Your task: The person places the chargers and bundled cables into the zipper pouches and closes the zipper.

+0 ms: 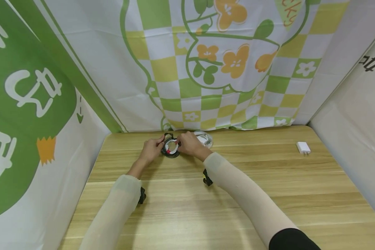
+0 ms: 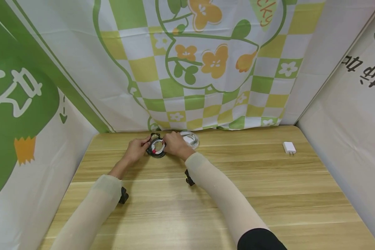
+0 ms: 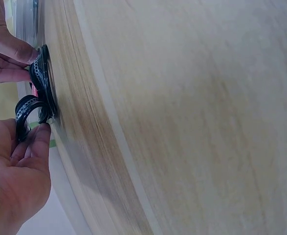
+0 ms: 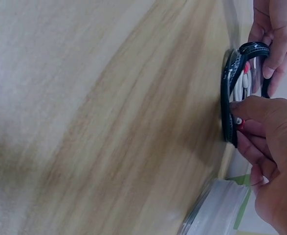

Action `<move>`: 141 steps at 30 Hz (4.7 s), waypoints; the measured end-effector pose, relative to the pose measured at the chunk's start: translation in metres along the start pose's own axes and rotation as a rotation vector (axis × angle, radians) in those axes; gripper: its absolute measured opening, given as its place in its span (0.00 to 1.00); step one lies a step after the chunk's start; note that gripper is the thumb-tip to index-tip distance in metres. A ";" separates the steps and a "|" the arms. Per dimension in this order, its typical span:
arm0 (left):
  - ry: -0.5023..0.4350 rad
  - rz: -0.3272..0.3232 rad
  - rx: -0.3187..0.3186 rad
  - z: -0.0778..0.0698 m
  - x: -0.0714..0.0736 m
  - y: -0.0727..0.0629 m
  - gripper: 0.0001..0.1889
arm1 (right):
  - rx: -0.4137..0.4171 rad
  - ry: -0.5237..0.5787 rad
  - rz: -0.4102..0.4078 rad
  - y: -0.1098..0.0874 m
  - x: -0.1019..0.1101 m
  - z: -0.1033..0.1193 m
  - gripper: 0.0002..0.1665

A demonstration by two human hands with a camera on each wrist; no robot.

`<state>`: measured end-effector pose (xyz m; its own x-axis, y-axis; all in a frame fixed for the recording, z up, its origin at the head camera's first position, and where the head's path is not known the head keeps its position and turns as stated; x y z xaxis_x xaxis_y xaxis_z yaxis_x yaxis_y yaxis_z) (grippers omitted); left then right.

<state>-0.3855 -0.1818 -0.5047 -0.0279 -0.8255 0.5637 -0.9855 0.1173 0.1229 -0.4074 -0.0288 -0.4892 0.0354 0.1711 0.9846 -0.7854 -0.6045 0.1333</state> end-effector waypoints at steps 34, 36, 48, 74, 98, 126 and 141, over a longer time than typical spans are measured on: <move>-0.037 0.032 0.011 0.002 -0.003 0.001 0.22 | 0.087 -0.020 0.047 -0.003 -0.001 0.000 0.12; -0.042 0.036 0.017 0.002 -0.003 0.001 0.22 | 0.082 -0.017 0.043 -0.003 -0.002 0.000 0.11; -0.023 -0.016 -0.064 -0.012 -0.001 0.003 0.21 | 0.116 0.024 0.094 -0.003 0.003 0.000 0.15; -0.037 -0.049 -0.097 -0.013 -0.005 0.005 0.20 | 0.192 -0.003 0.071 -0.007 0.004 -0.004 0.09; -0.106 -0.039 -0.052 -0.008 -0.006 0.004 0.20 | 0.296 0.052 0.084 -0.011 0.005 0.003 0.06; -0.089 -0.030 -0.043 -0.006 -0.007 0.004 0.21 | 0.218 0.150 0.061 -0.025 0.026 -0.015 0.33; -0.064 -0.032 -0.054 -0.008 -0.007 0.005 0.20 | 0.192 0.138 0.020 -0.038 0.040 -0.031 0.37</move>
<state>-0.3886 -0.1706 -0.5017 -0.0087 -0.8630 0.5051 -0.9757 0.1180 0.1848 -0.3951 0.0250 -0.4588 -0.0744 0.2545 0.9642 -0.6529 -0.7433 0.1458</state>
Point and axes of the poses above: each hand's wrist, its own y-axis towards the middle knuckle, its own x-axis out of the back of the hand, z = x × y, the point moved 8 cm from there along y, towards the middle knuckle, and after that the axes turned 10 degrees about -y, right-handed, at the moved point
